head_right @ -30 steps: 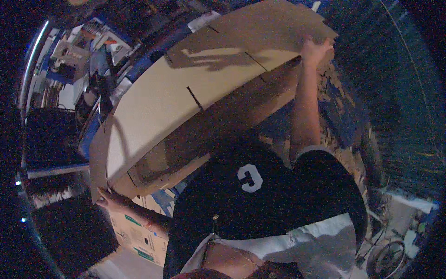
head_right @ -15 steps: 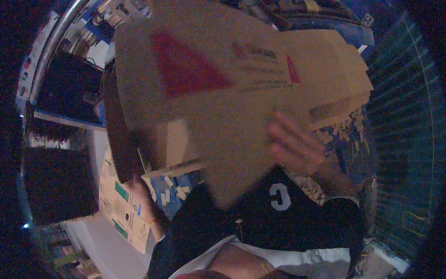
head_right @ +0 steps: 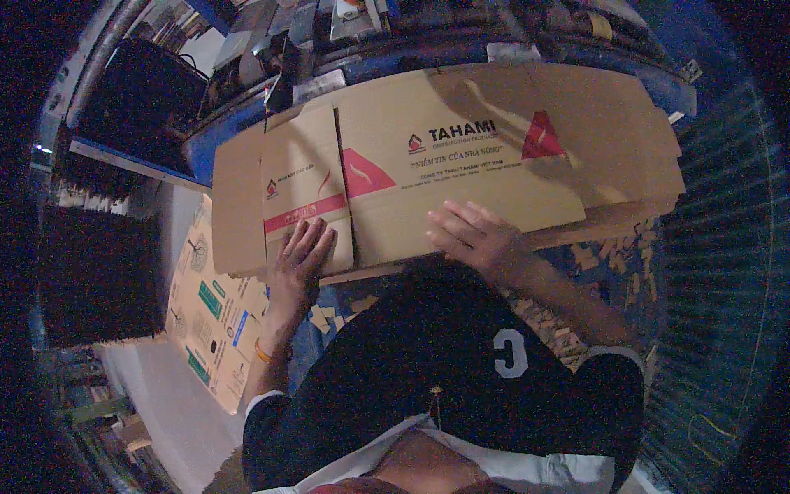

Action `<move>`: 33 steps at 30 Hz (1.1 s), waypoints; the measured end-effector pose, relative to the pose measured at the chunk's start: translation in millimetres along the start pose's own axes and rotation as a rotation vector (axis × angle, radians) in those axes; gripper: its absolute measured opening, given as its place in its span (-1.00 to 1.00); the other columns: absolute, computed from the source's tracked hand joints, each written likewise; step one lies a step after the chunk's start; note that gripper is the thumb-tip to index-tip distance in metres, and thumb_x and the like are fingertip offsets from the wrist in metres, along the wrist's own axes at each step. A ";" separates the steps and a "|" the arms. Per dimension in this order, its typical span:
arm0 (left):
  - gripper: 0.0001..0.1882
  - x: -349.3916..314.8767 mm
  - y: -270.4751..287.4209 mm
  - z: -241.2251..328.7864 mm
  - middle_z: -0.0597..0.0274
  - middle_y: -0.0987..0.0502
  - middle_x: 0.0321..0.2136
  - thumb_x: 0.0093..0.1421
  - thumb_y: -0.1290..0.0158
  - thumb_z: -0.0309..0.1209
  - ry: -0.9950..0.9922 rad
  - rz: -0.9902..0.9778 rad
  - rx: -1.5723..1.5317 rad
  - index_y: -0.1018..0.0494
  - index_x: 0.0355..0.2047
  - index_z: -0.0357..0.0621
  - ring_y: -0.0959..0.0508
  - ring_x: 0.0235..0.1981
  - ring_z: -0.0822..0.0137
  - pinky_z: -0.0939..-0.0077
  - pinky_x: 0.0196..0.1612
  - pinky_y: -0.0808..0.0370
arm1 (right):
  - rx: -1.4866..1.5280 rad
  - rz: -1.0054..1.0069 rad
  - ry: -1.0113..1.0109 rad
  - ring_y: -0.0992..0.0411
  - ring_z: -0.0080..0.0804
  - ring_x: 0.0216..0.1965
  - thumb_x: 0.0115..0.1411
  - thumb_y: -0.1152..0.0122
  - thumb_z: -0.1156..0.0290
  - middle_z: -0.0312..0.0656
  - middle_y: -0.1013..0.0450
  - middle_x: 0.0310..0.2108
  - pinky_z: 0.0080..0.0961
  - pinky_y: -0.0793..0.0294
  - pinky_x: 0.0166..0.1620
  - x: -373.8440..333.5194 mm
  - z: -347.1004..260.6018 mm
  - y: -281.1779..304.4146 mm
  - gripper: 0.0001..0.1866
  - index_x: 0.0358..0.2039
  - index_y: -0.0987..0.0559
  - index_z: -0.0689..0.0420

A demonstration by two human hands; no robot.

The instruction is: The person repeatedly folds flat cardboard sheets into box shapes on a workbench. They align flaps, press creases, and stack the folded boxes. The process is continuous and repetitive, with no tools visible.

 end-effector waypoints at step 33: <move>-0.18 37.3 41.2 -94.7 -0.26 0.08 0.30 0.19 -0.10 -0.36 0.504 0.927 -0.016 0.13 0.27 -0.46 0.06 0.34 -0.06 0.16 0.34 0.14 | -0.143 0.250 -0.315 -0.20 -0.06 0.21 0.14 -0.20 0.14 0.07 -0.22 0.19 -0.26 -0.20 0.20 20.4 262.2 4.2 -0.35 0.21 -0.27 0.06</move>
Point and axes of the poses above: each hand's wrist, its own x-axis towards the middle knuckle, its own y-axis out of the back of the hand, z = x × y, the point moved 7 cm from there along x, towards the middle knuckle
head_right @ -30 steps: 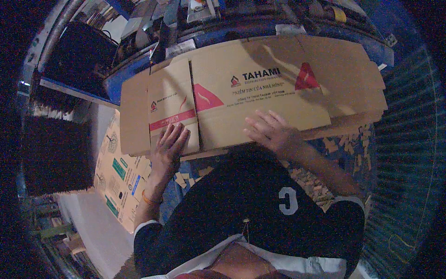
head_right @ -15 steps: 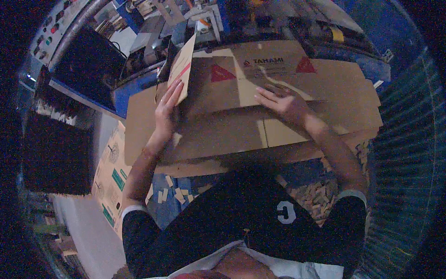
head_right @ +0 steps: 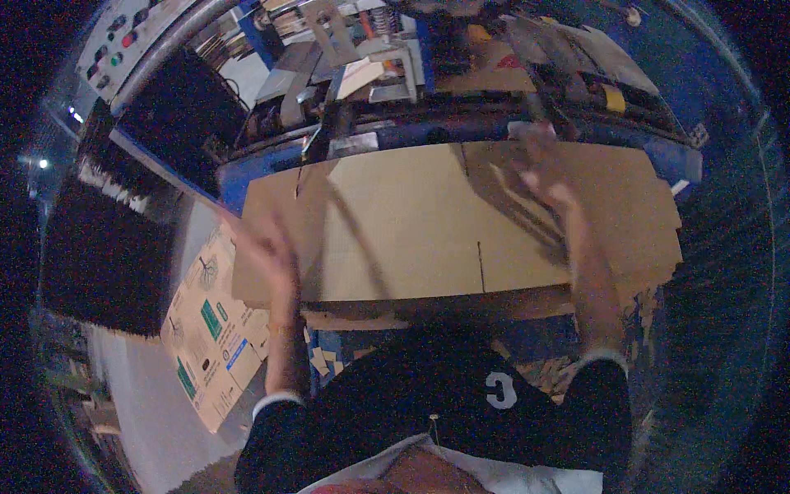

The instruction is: The person repeatedly folds flat cardboard sheets into box shapes on a workbench. They align flaps, press creases, and stack the folded boxes. The process is continuous and repetitive, with no tools visible.

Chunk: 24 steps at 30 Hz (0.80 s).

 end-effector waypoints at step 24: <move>-0.57 -31.3 43.8 -119.1 0.00 -0.31 0.08 0.24 0.02 -0.42 0.981 0.238 -1.151 -0.25 0.10 -0.29 -0.42 0.01 0.16 0.23 -0.01 -0.44 | 0.656 1.279 -1.129 -0.44 -0.25 -0.15 0.08 -0.25 0.48 -0.05 -0.39 -0.07 -0.33 -0.49 -0.17 -232.5 122.3 154.0 -0.46 0.06 -0.30 0.32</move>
Point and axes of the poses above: each hand's wrist, its own x-axis towards the middle knuckle, its own y-axis out of the back of the hand, z = x × y, the point moved 7 cm from there along x, towards the middle knuckle
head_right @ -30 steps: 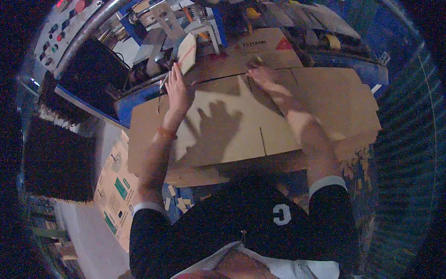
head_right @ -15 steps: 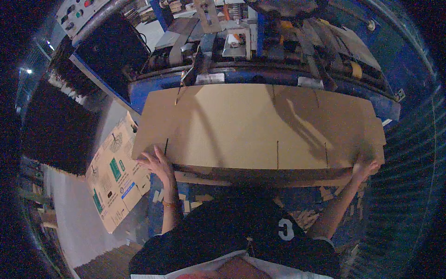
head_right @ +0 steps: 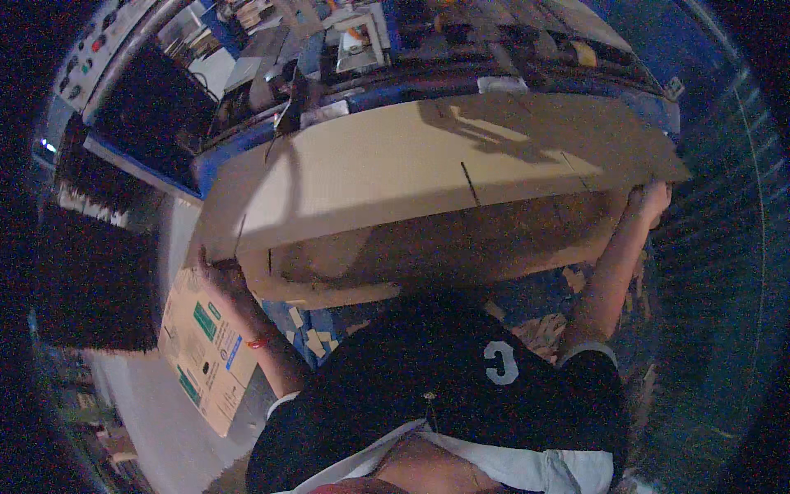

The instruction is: The person repeatedly folds flat cardboard sheets into box shapes on a workbench. They align flaps, press creases, and stack the folded boxes. The process is continuous and repetitive, with no tools visible.

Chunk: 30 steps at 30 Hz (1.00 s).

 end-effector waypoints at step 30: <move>-0.32 -86.5 -132.1 -29.5 0.01 -0.39 0.10 -0.06 0.18 -0.78 -0.501 -0.975 0.938 -0.35 0.12 -0.11 -0.37 0.14 -0.02 0.24 0.16 -0.33 | -0.432 -1.629 1.404 -0.40 -0.14 0.05 0.07 -0.06 0.42 -0.12 -0.40 0.04 -0.24 -0.39 0.11 -332.5 -72.9 -139.8 -0.62 -0.06 -0.48 0.17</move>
Point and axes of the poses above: each hand's wrist, its own x-axis towards the middle knuckle, its own y-axis out of the back of the hand, z = x × y, the point moved 7 cm from there along x, towards the middle knuckle
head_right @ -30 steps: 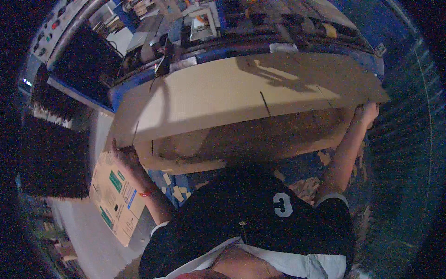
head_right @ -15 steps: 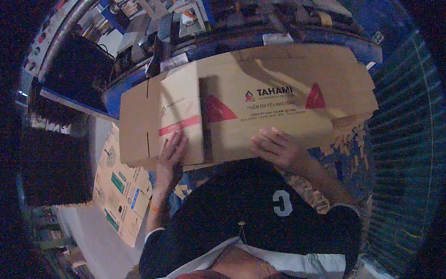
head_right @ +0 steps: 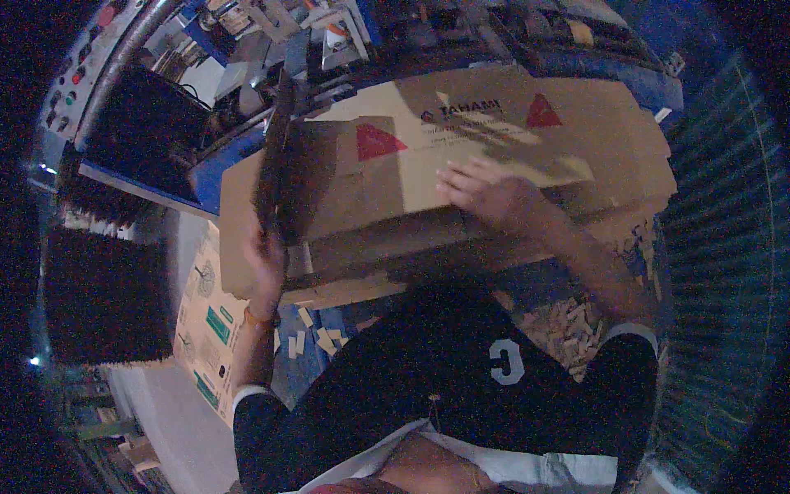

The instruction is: The person repeatedly folds flat cardboard sheets into box shapes on a workbench. They align flaps, press creases, and stack the folded boxes. The process is continuous and repetitive, with no tools visible.

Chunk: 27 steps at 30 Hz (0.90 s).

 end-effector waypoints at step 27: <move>-0.35 -0.6 39.1 -61.0 -0.23 -0.17 0.20 0.25 0.00 -0.17 0.036 0.445 0.327 -0.13 0.20 -0.35 -0.23 0.20 -0.02 0.22 0.20 -0.23 | -0.036 0.128 -0.933 -0.23 -0.08 0.16 0.09 -0.20 0.05 0.08 -0.17 0.21 -0.24 -0.27 0.17 -3.7 195.9 -40.2 -0.29 0.18 -0.27 0.13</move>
Point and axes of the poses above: each hand's wrist, its own x-axis towards the middle knuckle, its own y-axis out of the back of the hand, z = x × y, the point moved 7 cm from there along x, towards the middle knuckle
